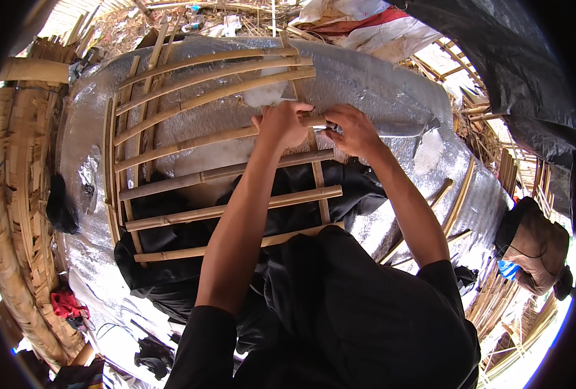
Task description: The person assembles a bamboo lattice structure by hand, inserting thin bamboo strips into a pre-made frame and hammering nails into the joints to secure them.
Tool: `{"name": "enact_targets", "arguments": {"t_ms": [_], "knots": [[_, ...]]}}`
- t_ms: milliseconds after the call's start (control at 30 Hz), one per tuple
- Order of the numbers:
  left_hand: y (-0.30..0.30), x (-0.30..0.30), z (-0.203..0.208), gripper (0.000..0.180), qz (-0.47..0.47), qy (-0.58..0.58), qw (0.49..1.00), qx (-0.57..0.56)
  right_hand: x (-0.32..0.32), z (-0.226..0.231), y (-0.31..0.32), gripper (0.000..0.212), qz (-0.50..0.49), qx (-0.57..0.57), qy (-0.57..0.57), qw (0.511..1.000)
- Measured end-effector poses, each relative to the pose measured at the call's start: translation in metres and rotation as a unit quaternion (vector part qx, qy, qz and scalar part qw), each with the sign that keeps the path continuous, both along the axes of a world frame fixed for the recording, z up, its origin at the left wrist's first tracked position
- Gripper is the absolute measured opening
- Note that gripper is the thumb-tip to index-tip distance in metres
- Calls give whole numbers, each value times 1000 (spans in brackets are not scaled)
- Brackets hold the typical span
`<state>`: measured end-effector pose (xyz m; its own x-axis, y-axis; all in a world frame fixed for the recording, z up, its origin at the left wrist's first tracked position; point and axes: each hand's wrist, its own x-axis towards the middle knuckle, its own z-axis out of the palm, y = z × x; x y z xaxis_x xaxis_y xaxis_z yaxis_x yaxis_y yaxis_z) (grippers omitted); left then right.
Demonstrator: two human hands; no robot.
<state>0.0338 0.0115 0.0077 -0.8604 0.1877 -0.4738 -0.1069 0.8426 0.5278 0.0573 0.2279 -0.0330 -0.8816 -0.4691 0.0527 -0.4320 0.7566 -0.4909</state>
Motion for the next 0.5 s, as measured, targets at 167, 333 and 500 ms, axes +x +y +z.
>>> {"name": "enact_targets", "arguments": {"t_ms": [167,333,500], "knots": [[-6,-18,1,51,11,-82,992,92,8,-3,4,27,-4,-30,1,1000],[-12,-16,-14,52,-7,-59,990,129,18,5,-1,29,-33,-27,-11,999],[-9,-10,-5,52,-21,-39,995,93,22,0,-1,27,-56,-10,-20,998]]}}
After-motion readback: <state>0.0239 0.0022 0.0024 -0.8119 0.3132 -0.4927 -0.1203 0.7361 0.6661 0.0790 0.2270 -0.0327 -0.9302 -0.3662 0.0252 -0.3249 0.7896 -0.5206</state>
